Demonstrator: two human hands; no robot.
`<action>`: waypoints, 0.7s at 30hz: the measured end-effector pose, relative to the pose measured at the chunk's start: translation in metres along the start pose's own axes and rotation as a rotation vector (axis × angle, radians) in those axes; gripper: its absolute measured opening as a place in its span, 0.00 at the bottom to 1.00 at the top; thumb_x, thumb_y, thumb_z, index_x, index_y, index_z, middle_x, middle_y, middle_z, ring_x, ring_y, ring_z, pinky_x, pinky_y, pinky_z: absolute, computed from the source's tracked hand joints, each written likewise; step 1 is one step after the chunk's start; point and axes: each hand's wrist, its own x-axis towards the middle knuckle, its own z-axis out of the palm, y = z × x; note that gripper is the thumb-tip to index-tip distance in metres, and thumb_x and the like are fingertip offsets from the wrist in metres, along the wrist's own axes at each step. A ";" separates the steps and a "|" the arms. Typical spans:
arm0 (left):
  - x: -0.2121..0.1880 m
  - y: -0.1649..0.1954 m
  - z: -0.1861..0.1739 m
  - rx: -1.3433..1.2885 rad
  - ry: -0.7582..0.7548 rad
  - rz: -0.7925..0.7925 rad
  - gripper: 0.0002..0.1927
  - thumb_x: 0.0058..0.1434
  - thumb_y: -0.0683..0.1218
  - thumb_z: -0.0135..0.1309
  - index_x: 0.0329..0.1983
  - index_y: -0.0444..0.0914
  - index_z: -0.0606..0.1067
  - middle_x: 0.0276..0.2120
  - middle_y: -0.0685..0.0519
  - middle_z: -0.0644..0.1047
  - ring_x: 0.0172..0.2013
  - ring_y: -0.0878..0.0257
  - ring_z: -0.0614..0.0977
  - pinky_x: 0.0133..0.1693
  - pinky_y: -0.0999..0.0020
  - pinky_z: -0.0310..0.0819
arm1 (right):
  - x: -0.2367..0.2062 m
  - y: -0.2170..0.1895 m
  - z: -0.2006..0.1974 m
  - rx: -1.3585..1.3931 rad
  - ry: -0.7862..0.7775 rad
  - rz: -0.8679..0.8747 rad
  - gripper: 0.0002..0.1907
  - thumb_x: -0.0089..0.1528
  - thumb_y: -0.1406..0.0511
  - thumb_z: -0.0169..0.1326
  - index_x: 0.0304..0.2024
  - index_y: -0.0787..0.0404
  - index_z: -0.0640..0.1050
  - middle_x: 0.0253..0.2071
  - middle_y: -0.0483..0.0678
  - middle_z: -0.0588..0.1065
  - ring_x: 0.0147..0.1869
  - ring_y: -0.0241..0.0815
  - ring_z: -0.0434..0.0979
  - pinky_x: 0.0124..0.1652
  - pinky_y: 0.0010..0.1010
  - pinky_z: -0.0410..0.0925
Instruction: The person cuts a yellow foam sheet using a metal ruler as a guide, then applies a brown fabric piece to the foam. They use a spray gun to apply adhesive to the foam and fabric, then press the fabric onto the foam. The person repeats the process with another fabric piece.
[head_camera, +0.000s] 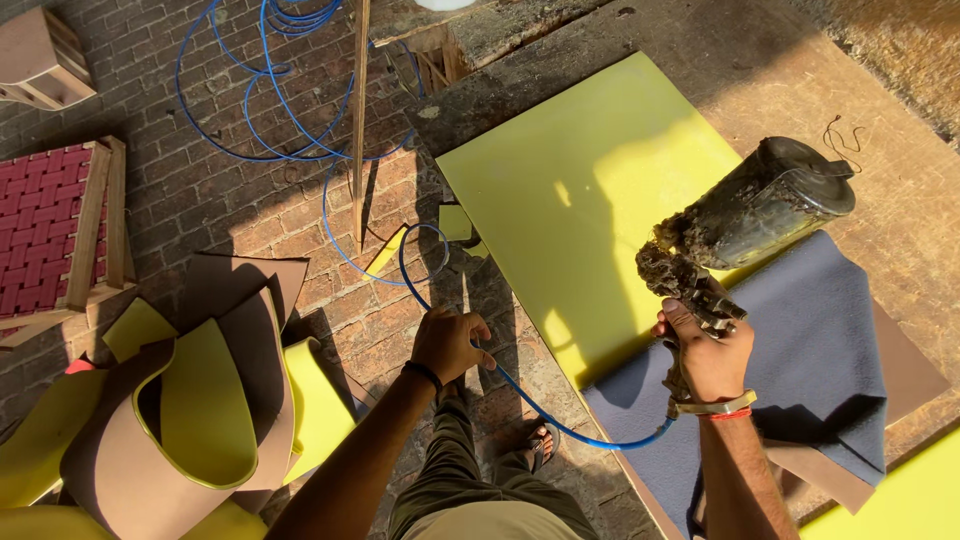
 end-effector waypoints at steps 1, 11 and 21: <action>0.000 -0.002 0.001 -0.001 -0.001 0.013 0.25 0.33 0.58 0.78 0.32 0.44 0.82 0.25 0.56 0.82 0.33 0.57 0.78 0.47 0.59 0.69 | -0.007 0.001 0.000 0.005 -0.008 0.014 0.15 0.66 0.75 0.56 0.55 0.72 0.75 0.34 0.49 0.76 0.33 0.37 0.76 0.34 0.28 0.73; -0.005 0.025 0.050 -0.143 -0.171 0.158 0.23 0.33 0.58 0.77 0.27 0.44 0.80 0.26 0.57 0.83 0.31 0.60 0.84 0.50 0.63 0.72 | -0.096 0.001 -0.054 -0.376 0.159 0.178 0.22 0.63 0.73 0.59 0.59 0.74 0.75 0.35 0.52 0.78 0.32 0.39 0.77 0.32 0.28 0.71; 0.001 0.018 0.045 -0.155 -0.165 0.142 0.22 0.32 0.56 0.78 0.24 0.44 0.79 0.25 0.58 0.82 0.31 0.61 0.82 0.47 0.60 0.74 | -0.090 0.008 -0.052 -0.039 0.184 0.216 0.29 0.63 0.72 0.58 0.66 0.72 0.68 0.32 0.51 0.77 0.29 0.39 0.78 0.30 0.31 0.74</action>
